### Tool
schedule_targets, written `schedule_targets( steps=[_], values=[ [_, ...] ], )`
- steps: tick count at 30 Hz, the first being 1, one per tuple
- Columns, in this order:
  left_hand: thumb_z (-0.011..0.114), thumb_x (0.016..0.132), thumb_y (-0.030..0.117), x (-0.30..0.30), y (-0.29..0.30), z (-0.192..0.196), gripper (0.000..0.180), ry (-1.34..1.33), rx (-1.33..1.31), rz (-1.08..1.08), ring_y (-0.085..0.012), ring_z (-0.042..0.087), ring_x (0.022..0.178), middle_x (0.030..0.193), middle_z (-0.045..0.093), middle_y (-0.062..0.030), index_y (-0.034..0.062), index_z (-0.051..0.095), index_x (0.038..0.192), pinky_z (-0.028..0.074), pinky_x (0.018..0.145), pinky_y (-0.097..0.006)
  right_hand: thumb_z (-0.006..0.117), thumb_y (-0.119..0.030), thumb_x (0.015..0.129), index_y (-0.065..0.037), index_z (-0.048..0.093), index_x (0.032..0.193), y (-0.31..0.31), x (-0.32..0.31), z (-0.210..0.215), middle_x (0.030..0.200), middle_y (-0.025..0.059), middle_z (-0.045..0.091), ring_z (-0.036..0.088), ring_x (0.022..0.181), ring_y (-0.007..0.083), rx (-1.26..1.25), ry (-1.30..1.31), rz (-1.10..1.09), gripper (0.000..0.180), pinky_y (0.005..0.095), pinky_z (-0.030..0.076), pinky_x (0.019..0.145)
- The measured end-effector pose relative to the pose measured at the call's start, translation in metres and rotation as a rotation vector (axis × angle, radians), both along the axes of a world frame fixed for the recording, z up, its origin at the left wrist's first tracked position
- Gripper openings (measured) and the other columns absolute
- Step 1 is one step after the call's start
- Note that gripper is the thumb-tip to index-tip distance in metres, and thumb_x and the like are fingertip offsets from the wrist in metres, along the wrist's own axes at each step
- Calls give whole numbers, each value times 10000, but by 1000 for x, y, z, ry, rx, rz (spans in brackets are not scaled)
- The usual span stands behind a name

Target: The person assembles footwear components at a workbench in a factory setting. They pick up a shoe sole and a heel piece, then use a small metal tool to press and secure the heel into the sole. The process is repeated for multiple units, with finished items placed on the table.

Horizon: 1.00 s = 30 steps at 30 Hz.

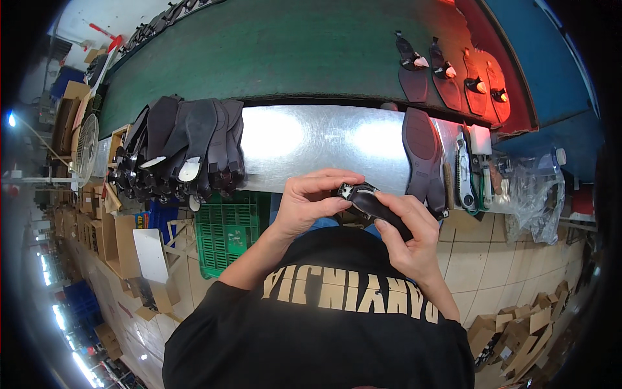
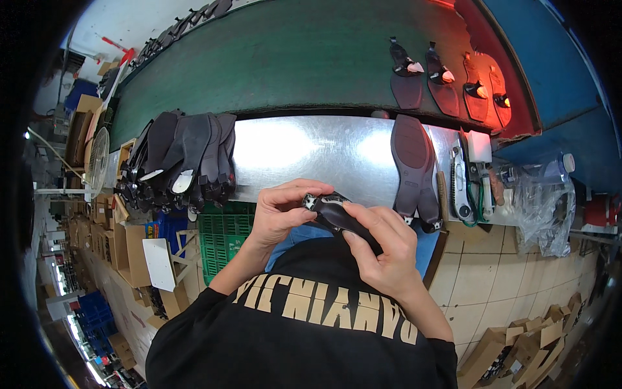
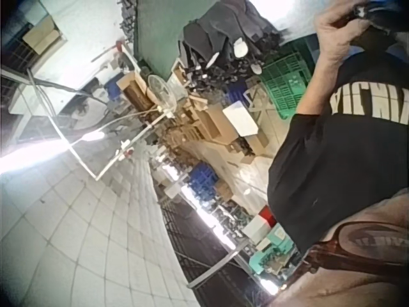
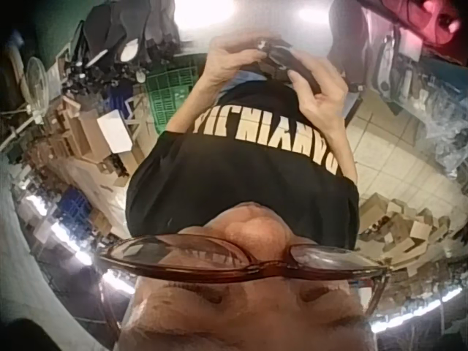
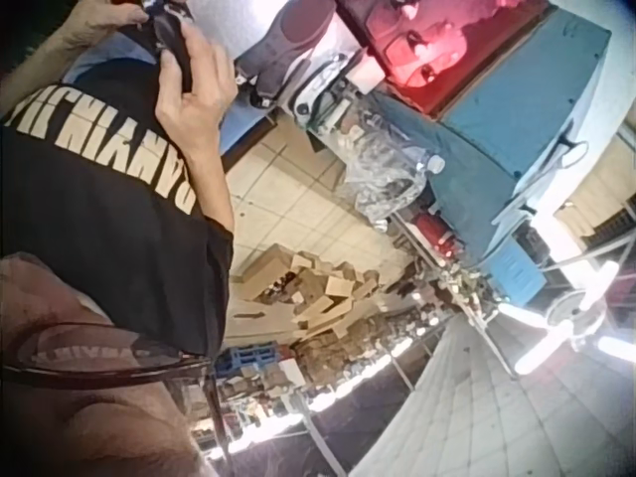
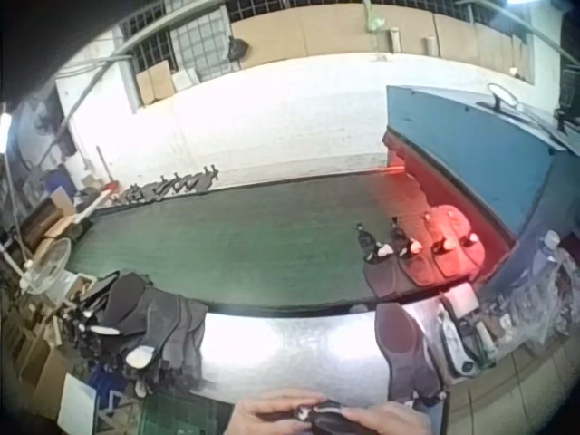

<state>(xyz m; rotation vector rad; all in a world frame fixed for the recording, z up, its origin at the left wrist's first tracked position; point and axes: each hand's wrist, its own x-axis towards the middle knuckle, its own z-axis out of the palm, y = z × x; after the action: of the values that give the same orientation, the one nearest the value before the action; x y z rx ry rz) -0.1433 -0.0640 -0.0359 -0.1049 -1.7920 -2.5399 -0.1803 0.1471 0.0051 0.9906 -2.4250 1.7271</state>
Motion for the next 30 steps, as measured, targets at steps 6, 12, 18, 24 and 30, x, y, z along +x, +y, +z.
schedule_targets(
  steps=[6,12,18,24,30],
  values=[
    [650,730,-80,-1,-2,-5,366,85,0,-63,-283,646,1013,1163,600,-264,-5,675,1088,566,824,-322,695,18,690,-9,645,1079,2,-2,7,835,129,625,614,711,265,74,69,18,393,325,481,632],
    [635,742,-79,-3,-8,-5,366,107,-28,-158,-318,631,1049,1208,565,-301,4,676,1096,562,830,-335,716,-5,672,-13,640,1078,4,-2,13,855,123,626,612,731,275,157,170,32,413,343,490,645],
    [631,685,-111,-5,-11,-5,381,82,-43,-180,-324,633,1051,1189,581,-302,0,699,1043,543,864,-362,716,-13,666,0,630,1066,4,0,12,871,125,630,610,739,277,172,195,41,410,349,490,660],
    [575,618,-142,-4,-13,-1,427,44,-107,-196,-308,646,1033,1170,598,-294,-6,715,997,528,878,-341,712,-17,665,4,629,1064,3,1,9,877,123,629,607,730,269,186,221,46,407,345,491,658],
    [554,669,-158,-1,-10,5,421,88,-151,-200,-189,654,980,1179,632,-207,23,724,1010,510,768,-236,713,-24,666,2,621,1083,2,2,10,869,110,609,601,738,263,227,233,80,427,341,491,662]
  ],
)
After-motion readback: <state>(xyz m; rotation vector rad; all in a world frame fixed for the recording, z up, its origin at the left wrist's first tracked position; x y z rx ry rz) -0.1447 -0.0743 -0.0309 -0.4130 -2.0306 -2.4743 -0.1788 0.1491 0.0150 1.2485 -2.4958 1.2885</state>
